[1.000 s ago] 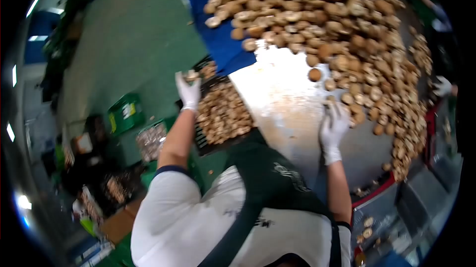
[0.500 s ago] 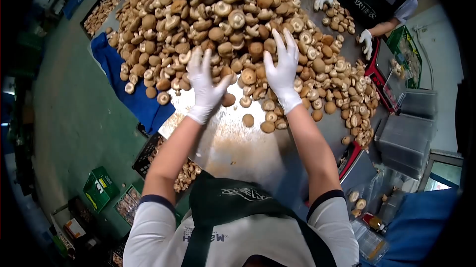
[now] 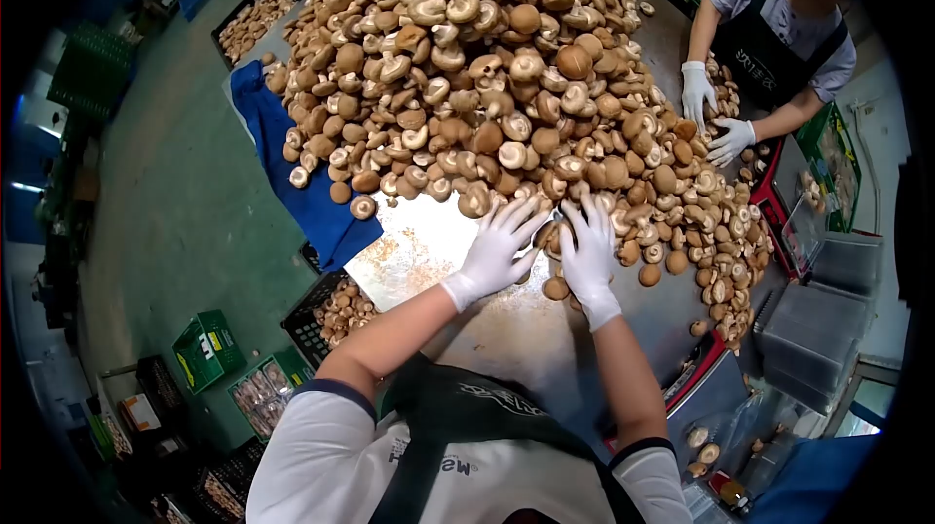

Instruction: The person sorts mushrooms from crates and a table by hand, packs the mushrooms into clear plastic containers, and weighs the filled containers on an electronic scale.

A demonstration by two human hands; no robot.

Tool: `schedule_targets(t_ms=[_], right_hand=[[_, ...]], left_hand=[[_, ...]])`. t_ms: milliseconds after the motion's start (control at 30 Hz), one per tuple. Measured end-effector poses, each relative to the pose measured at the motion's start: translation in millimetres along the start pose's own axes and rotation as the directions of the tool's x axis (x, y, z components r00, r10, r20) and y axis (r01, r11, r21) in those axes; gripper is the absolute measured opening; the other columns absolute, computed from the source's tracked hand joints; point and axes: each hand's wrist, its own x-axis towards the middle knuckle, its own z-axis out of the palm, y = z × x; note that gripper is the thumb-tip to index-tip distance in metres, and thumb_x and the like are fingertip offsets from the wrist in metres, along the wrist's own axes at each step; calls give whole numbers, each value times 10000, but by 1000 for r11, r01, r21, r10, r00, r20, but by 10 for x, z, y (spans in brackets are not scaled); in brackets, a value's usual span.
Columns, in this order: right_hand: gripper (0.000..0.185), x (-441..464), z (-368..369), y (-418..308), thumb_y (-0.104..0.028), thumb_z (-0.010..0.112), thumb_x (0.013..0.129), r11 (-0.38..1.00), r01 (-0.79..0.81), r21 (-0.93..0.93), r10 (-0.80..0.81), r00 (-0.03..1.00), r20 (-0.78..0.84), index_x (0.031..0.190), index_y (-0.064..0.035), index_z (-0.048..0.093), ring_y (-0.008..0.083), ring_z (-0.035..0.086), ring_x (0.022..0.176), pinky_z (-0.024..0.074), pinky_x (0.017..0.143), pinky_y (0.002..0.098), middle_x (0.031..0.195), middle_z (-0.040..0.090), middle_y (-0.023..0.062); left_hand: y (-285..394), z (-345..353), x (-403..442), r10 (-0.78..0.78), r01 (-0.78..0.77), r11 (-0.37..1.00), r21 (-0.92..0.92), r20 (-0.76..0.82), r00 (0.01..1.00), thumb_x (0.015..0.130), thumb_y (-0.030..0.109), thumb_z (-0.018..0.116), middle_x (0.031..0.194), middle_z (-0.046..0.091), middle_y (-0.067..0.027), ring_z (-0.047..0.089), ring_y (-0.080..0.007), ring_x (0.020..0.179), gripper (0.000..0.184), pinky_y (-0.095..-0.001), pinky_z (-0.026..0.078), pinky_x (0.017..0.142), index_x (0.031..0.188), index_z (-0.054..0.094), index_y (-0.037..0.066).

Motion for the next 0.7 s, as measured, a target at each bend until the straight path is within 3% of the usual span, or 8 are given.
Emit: schedule_targets(t_ms=[67, 133, 200, 300, 433, 500, 633, 700], right_hand=[[225, -114, -73, -5, -151, 618, 875, 996, -7, 88, 10, 1000, -28, 1078, -91, 697, 346, 437, 1290, 323, 1092, 459, 1311, 564, 112], [203, -92, -93, -1, -115, 645, 849, 993, 23, 112, -15, 997, -71, 1044, -84, 691, 333, 476, 1230, 357, 1055, 451, 1248, 585, 99], [157, 83, -93, -59, -68, 671, 820, 980, 118, 158, -87, 979, -186, 976, -79, 679, 308, 525, 1130, 402, 993, 440, 1141, 608, 78], [185, 790, -145, -446, -89, 647, 849, 924, 264, 276, -180, 939, -294, 1030, -89, 685, 290, 546, 1106, 405, 988, 421, 1147, 616, 75], [315, 1798, 88, -974, -173, 653, 859, 905, 382, 185, -323, 903, -284, 1168, -113, 638, 295, 546, 1118, 406, 992, 416, 1193, 610, 93], [377, 2026, 377, -974, -200, 676, 844, 959, 279, 51, -264, 945, -195, 1209, -127, 614, 304, 538, 1136, 407, 995, 426, 1229, 592, 100], [394, 1928, 456, -898, -182, 710, 801, 947, 228, 228, -178, 959, -219, 1172, -123, 594, 322, 569, 1092, 466, 931, 415, 1179, 589, 114], [358, 1768, 374, -799, -173, 712, 767, 958, 196, 209, -150, 964, -218, 1085, -94, 571, 331, 595, 1031, 480, 896, 421, 1085, 612, 121]], left_hand=[[-114, -89, -223, 9, -13, 991, -130, -30, 999, 807, 131, 661, 1421, 469, -173, 450, -371, 1300, 521, -457, 393, 1064, 1318, 569, 85], [-245, -156, -439, -54, 27, 971, -239, -109, 993, 757, 101, 704, 1290, 547, -168, 526, -364, 1173, 458, -447, 437, 1004, 1209, 637, 65], [-447, -164, -602, -148, 125, 985, -116, -223, 964, 749, 147, 731, 1283, 515, -161, 470, -349, 1197, 529, -450, 407, 1010, 1258, 600, 85], [-544, -238, -511, -337, 314, 941, -124, -407, 849, 736, 187, 757, 1397, 402, -167, 356, -361, 1280, 675, -469, 320, 1075, 1361, 518, 97], [-694, -106, -437, -398, 364, 917, -160, -340, 852, 751, 195, 745, 1477, 321, -215, 304, -405, 1365, 807, -481, 287, 1127, 1453, 371, 59], [-705, -96, -451, -369, 337, 929, -153, -328, 869, 755, 185, 735, 1488, 310, -219, 321, -408, 1358, 824, -479, 296, 1129, 1468, 345, 51], [-735, -70, -467, -431, 349, 898, -267, -383, 817, 764, 170, 726, 1496, 305, -213, 319, -406, 1358, 813, -464, 293, 1130, 1468, 338, 46], [-737, -72, -480, -428, 340, 899, -277, -393, 814, 769, 168, 723, 1497, 303, -211, 320, -402, 1356, 810, -463, 293, 1128, 1468, 332, 43]])
